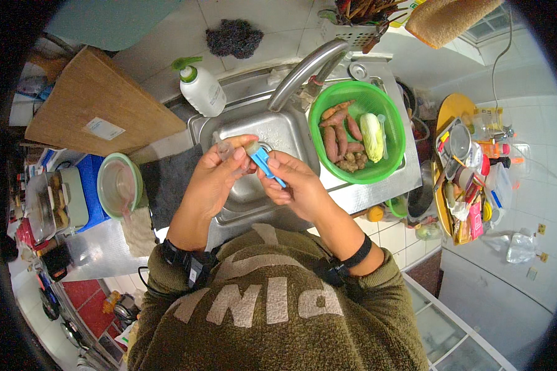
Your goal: The person assembles a small syringe by attaching a blue cap, then walks to the stove to check a pan of boiling noodles before returning to the sink. They continue assembling the syringe by attaching a red tube and inserting a thin white tube into the syringe tip.
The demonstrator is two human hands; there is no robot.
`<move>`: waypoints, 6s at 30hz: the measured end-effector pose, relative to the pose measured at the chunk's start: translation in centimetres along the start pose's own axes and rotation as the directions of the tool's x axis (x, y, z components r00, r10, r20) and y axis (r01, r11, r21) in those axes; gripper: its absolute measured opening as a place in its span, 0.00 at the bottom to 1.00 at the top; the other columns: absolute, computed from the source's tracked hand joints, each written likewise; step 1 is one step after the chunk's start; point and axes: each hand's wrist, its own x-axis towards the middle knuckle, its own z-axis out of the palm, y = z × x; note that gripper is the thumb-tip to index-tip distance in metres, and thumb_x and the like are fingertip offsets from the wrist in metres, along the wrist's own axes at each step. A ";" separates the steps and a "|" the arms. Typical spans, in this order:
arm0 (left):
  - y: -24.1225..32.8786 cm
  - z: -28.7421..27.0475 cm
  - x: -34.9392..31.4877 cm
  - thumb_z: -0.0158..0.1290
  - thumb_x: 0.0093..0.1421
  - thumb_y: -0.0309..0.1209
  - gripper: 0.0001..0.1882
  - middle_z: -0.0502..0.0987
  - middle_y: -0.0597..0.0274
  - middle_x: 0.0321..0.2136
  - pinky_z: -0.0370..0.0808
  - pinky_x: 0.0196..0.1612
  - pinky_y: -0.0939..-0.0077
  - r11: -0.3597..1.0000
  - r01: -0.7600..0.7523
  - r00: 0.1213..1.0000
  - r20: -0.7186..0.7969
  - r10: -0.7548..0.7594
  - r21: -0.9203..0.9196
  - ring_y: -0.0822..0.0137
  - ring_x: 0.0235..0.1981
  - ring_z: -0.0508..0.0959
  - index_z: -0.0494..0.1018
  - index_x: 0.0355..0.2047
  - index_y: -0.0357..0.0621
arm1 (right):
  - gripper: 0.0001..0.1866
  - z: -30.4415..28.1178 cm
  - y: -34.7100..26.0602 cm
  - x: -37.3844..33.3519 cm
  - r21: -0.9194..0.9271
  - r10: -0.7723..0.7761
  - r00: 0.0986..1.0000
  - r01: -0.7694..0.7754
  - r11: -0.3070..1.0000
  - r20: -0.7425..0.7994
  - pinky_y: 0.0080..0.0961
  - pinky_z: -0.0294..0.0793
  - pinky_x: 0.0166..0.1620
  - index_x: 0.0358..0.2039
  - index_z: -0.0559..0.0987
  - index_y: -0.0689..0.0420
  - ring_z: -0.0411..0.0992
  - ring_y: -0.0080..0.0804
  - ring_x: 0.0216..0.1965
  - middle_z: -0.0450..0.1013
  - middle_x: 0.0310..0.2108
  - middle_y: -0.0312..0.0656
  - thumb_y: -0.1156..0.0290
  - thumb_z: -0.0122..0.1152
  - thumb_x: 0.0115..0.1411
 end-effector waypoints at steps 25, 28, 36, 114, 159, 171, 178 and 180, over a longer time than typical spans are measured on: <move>1.9 0.5 -1.3 0.39 0.61 0.47 0.22 0.70 0.62 0.35 0.70 0.43 0.66 0.965 0.045 0.992 0.125 -0.013 -0.259 0.65 0.40 0.72 0.66 0.45 0.41 | 0.12 2.0 0.4 -0.6 -0.385 -0.266 0.960 0.214 0.898 -0.087 0.11 0.52 0.23 0.38 0.68 0.57 0.53 0.13 0.21 0.61 0.24 0.29 0.61 0.49 0.65; 2.0 0.5 -1.4 0.39 0.58 0.45 0.19 0.68 0.63 0.33 0.70 0.43 0.64 0.970 0.000 0.993 0.118 0.030 -0.242 0.63 0.41 0.72 0.64 0.39 0.43 | 0.12 2.2 0.3 -0.7 -0.384 -0.277 0.958 0.227 0.895 -0.077 0.11 0.51 0.23 0.38 0.68 0.58 0.53 0.12 0.21 0.61 0.24 0.29 0.62 0.49 0.65; 2.2 1.0 -1.5 0.42 0.52 0.41 0.13 0.66 0.62 0.32 0.71 0.44 0.64 0.972 -0.206 0.957 0.183 0.224 -0.114 0.63 0.40 0.70 0.63 0.34 0.46 | 0.14 2.4 0.6 -0.6 -0.491 -0.347 0.934 0.262 0.831 -0.089 0.11 0.50 0.19 0.36 0.68 0.58 0.54 0.14 0.18 0.62 0.22 0.32 0.59 0.49 0.65; 4.3 -9.6 10.4 0.58 0.56 0.33 0.15 0.70 0.68 0.28 0.72 0.26 0.82 0.974 -0.218 0.945 -0.265 0.194 -0.064 0.78 0.25 0.69 0.68 0.40 0.42 | 0.20 6.8 -9.0 27.3 -0.925 -0.104 0.986 0.082 -0.372 0.130 0.37 0.70 0.35 0.35 0.72 0.65 0.73 0.46 0.31 0.73 0.29 0.54 0.56 0.55 0.59; 2.6 -4.5 -3.1 0.49 0.63 0.34 0.17 0.66 0.70 0.30 0.64 0.31 0.83 0.963 -0.245 0.899 -0.400 0.180 -0.116 0.77 0.31 0.66 0.61 0.51 0.51 | 0.19 8.5 5.3 7.2 -0.935 -0.542 0.825 0.302 0.187 0.159 0.28 0.68 0.24 0.48 0.66 0.58 0.71 0.36 0.19 0.71 0.19 0.43 0.70 0.58 0.57; -0.3 -5.9 -9.6 0.38 0.65 0.29 0.12 0.71 0.61 0.34 0.67 0.39 0.78 0.770 -0.261 0.636 -0.497 0.591 0.582 0.74 0.34 0.69 0.67 0.45 0.40 | 0.17 9.7 8.3 5.8 -0.758 -0.446 0.614 0.554 -0.344 0.651 0.33 0.72 0.25 0.39 0.71 0.62 0.74 0.40 0.22 0.73 0.22 0.45 0.79 0.59 0.45; 0.0 -6.2 -15.0 0.41 0.62 0.23 0.13 0.70 0.62 0.39 0.67 0.42 0.79 0.817 -0.262 0.663 -0.519 0.540 0.514 0.74 0.39 0.69 0.65 0.47 0.38 | 0.17 13.0 11.0 4.6 -0.786 -0.462 0.643 0.566 -0.251 0.611 0.31 0.72 0.25 0.40 0.73 0.59 0.74 0.38 0.21 0.73 0.21 0.45 0.77 0.61 0.47; 0.2 -6.3 -17.0 0.42 0.63 0.24 0.13 0.70 0.62 0.39 0.68 0.41 0.80 0.831 -0.372 0.679 -0.489 0.547 0.414 0.76 0.40 0.68 0.64 0.48 0.39 | 0.15 14.2 11.9 3.8 -0.817 -0.442 0.702 0.559 -0.146 0.559 0.24 0.69 0.24 0.42 0.73 0.59 0.70 0.30 0.18 0.71 0.19 0.42 0.78 0.59 0.52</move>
